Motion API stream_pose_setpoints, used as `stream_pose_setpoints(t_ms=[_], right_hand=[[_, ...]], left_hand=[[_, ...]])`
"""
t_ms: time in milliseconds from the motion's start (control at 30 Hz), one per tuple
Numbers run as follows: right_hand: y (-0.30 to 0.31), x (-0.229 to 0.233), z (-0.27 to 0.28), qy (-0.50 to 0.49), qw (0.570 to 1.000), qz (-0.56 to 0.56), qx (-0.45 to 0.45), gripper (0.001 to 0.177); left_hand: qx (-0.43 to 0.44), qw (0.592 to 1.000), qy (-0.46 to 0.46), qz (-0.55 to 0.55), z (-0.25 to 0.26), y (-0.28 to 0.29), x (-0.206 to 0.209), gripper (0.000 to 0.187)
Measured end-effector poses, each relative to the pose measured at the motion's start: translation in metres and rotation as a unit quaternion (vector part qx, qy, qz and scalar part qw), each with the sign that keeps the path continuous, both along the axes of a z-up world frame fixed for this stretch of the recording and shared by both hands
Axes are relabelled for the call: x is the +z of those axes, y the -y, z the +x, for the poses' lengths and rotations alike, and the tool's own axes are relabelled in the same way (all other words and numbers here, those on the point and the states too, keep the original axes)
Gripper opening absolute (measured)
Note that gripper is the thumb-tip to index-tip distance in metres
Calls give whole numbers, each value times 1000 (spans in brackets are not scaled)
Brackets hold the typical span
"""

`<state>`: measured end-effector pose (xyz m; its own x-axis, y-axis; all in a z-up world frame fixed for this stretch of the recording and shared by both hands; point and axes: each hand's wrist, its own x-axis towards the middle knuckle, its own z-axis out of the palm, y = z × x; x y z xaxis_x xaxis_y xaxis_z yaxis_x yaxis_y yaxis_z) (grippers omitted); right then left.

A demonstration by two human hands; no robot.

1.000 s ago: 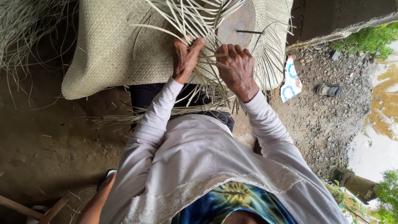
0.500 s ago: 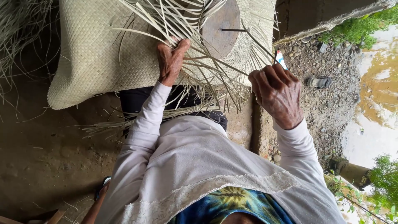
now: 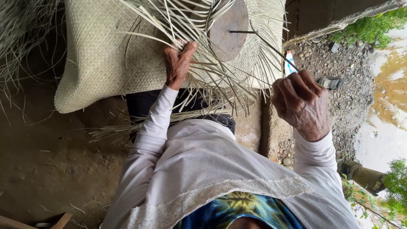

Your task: Weaving dried palm strips into a circular pattern around a wooden jig to create a mat or hat.

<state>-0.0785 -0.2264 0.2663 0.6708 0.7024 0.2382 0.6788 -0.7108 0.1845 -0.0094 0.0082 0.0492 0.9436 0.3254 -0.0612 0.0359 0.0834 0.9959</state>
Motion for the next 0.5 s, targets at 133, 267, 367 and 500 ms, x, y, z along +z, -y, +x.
stream_pose_setpoints(t_ms=[133, 267, 367, 500], right_hand=[[22, -89, 16, 34, 996, 66, 41, 22], [28, -200, -11, -282, 958, -37, -29, 19], [-6, -153, -6, -490, 820, -49, -291, 26], [60, -103, 24, -38, 986, -148, -63, 29]], left_hand=[[-10, 997, 81, -9, 2, 3, -28, 30], [24, 1000, -16, 5, 0, 5, -32, 23], [-33, 979, -39, -197, 2, 3, -60, 30], [-190, 575, -13, -796, 3, 9, -123, 69]])
